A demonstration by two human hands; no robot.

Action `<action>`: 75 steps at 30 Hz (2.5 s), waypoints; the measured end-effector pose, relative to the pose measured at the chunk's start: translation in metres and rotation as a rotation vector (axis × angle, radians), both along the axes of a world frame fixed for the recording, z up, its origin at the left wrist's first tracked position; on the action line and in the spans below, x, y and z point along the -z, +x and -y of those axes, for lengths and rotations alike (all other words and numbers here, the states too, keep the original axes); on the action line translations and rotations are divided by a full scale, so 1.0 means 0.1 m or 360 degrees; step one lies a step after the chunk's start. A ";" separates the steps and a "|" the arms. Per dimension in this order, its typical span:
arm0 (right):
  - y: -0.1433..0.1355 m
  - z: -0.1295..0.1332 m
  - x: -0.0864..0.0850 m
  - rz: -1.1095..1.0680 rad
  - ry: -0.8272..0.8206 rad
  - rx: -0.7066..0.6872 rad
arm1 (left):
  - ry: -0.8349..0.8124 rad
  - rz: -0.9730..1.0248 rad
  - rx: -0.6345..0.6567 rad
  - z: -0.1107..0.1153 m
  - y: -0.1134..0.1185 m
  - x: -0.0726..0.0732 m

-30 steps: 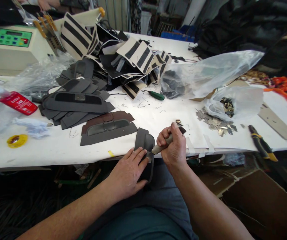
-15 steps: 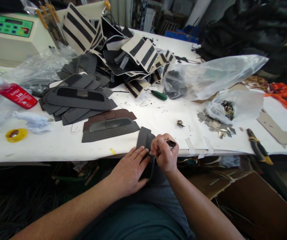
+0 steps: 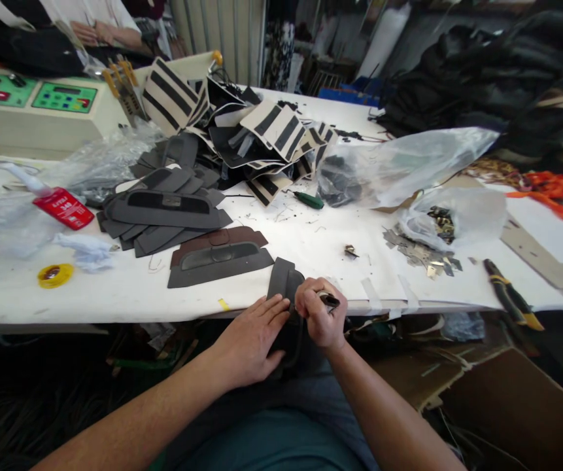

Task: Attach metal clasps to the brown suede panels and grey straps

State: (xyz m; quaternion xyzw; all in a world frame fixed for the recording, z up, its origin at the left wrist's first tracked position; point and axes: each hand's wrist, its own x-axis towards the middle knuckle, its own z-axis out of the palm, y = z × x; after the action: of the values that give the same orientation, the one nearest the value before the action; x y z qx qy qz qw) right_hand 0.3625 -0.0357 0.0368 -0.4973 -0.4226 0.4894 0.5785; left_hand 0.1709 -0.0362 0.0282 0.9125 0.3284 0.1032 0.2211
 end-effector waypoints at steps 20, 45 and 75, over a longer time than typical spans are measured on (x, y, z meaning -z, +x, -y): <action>0.85 0.20 -0.67 0.1078 -0.0395 -0.1472 | -0.0508 0.0306 -0.0238 0.27 0.00 -0.08; 0.09 -0.38 -0.22 -0.0421 0.0263 0.0175 | -0.1784 0.1471 -0.1292 0.27 0.75 0.51; 0.16 -0.17 -0.15 0.0694 0.0527 0.0035 | -0.1719 0.1459 -0.1179 0.34 0.75 0.36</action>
State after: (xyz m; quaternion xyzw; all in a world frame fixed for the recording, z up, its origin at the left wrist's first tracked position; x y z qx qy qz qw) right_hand 0.3785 -0.0186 0.0518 -0.4941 -0.6060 0.2887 0.5525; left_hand 0.2460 -0.0707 -0.0073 0.3776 0.4913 0.3614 0.6968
